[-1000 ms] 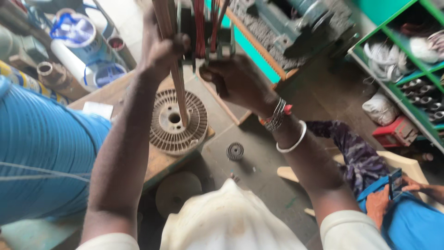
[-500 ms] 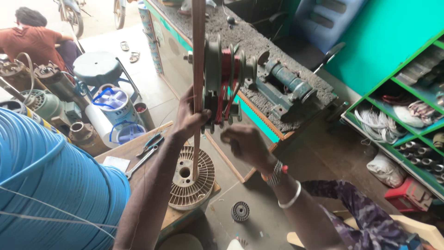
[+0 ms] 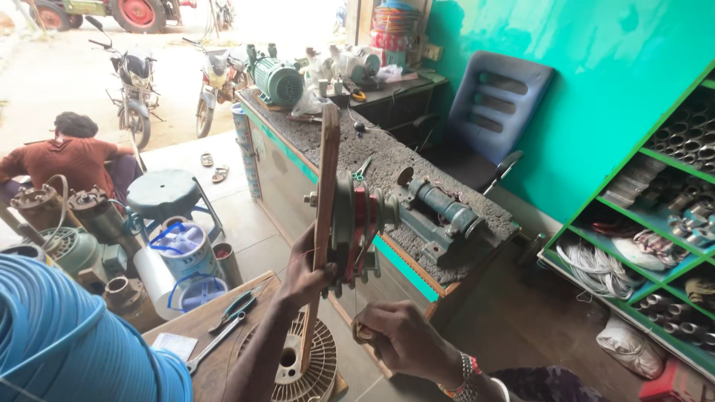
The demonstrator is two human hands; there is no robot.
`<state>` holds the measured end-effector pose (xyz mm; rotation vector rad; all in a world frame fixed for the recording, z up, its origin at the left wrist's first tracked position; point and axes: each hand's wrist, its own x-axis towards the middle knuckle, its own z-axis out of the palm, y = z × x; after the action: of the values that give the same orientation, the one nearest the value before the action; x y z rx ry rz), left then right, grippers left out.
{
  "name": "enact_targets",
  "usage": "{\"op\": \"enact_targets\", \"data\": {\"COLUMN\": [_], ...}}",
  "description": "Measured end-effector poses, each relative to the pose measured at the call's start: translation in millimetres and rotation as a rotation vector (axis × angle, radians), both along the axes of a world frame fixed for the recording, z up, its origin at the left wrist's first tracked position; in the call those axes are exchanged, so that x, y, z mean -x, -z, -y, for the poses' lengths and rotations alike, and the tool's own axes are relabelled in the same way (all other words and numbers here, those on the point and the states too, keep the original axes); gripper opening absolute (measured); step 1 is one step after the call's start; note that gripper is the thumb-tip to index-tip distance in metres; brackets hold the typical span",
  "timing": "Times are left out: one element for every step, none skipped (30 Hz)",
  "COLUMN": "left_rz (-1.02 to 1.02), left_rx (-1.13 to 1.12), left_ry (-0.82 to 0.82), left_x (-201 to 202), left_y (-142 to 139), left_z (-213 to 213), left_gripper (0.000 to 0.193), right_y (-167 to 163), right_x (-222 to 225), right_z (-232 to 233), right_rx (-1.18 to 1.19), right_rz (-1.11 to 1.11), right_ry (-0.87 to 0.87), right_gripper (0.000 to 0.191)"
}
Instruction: The person winds red copper wire onto a motor stator using a manual winding jig. They rotate the jig by hand to wrap the wire around the stator slots, then use pliers to cut the wire and tuck the ends into the slots.
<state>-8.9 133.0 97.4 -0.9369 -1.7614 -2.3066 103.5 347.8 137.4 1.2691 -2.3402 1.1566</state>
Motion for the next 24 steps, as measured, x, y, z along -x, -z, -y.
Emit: {"op": "enact_targets", "data": {"left_rz": [-0.032,0.005,0.043,0.083,0.08,0.072,0.064,0.091,0.118,0.147,0.151,0.156,0.159,0.144,0.127,0.114,0.082,0.049,0.015,-0.014,-0.042,-0.068,-0.042,-0.014], "left_rx": [0.001,-0.007,-0.016,-0.025,-0.02,-0.016,-0.012,0.001,0.013,0.025,0.035,0.045,0.055,0.037,0.019,0.0,0.014,0.027,0.041,0.041,0.041,0.04,0.043,0.046], "left_ry": [0.0,0.013,0.024,0.036,0.03,0.022,0.016,0.018,0.019,0.022,0.015,0.009,0.005,0.015,0.024,0.034,0.032,0.031,0.029,0.018,0.006,-0.007,-0.017,-0.027], "left_x": [-3,-5,-6,-8,-10,-10,-10,-11,-12,-12,-12,-12,-11,-9,-7,-5,-3,0,2,4,5,5,4,4], "left_y": [0,-2,-4,-5,-7,-10,-13,-16,-18,-20,-20,-20,-19,-18,-16,-12,-9,-6,-3,-1,1,3,5,5], "left_z": [-1,0,0,0,0,0,0,-1,-1,-2,-2,-3,-3,-4,-3,-3,-2,0,2,3,5,6,9,11], "left_gripper": [0.088,0.088,0.089,0.089,0.089,0.089,0.088,0.087,0.085,0.084,0.086,0.087,0.089,0.089,0.088,0.088,0.087,0.086,0.085,0.085,0.086,0.086,0.086,0.087], "right_y": [-2,-6,-10,-15,-22,-30,-39,-48,-58,-70,-83,-96,-112,-128,-142,-155,-165,-177,-181,-175,-161,-138,-108,-68], "right_x": [-3,-6,-9,-14,-18,-22,-25,-30,-34,-36,-38,-38,-36,-28,-13,5,26,61,97,131,162,188,209,217], "right_z": [-1,-1,-2,-3,-5,-5,-6,-8,-10,-16,-21,-27,-35,-41,-40,-39,-38,-35,-29,-23,-19,-17,-13,-13], "right_rx": [-0.017,-0.035,-0.052,-0.072,-0.09,-0.11,-0.081,-0.052,-0.025,-0.037,-0.05,-0.064,-0.083,-0.102,-0.108,-0.117,-0.125,-0.106,-0.079,-0.05,-0.026,-0.002,0.005,0.009], "right_rz": [-0.013,-0.027,-0.039,-0.032,-0.03,-0.033,-0.033,-0.033,-0.033,-0.061,-0.091,-0.121,-0.263,-0.408,-0.495,-0.578,-0.661,-0.751,-0.709,-0.668,-0.598,-0.527,-0.454,-0.366], "right_ry": [0.017,0.033,0.047,0.055,0.063,0.07,0.035,0.0,-0.035,-0.043,-0.049,-0.053,-0.054,-0.052,0.071,0.192,0.315,0.222,0.198,0.173,0.15,0.124,0.122,0.126], "right_gripper": [0.009,0.006,0.005,0.006,0.008,0.01,0.008,0.007,0.007,0.007,0.009,0.012,0.015,0.017,0.015,0.015,0.015,0.016,0.015,0.014,0.015,0.018,0.019,0.02]}}
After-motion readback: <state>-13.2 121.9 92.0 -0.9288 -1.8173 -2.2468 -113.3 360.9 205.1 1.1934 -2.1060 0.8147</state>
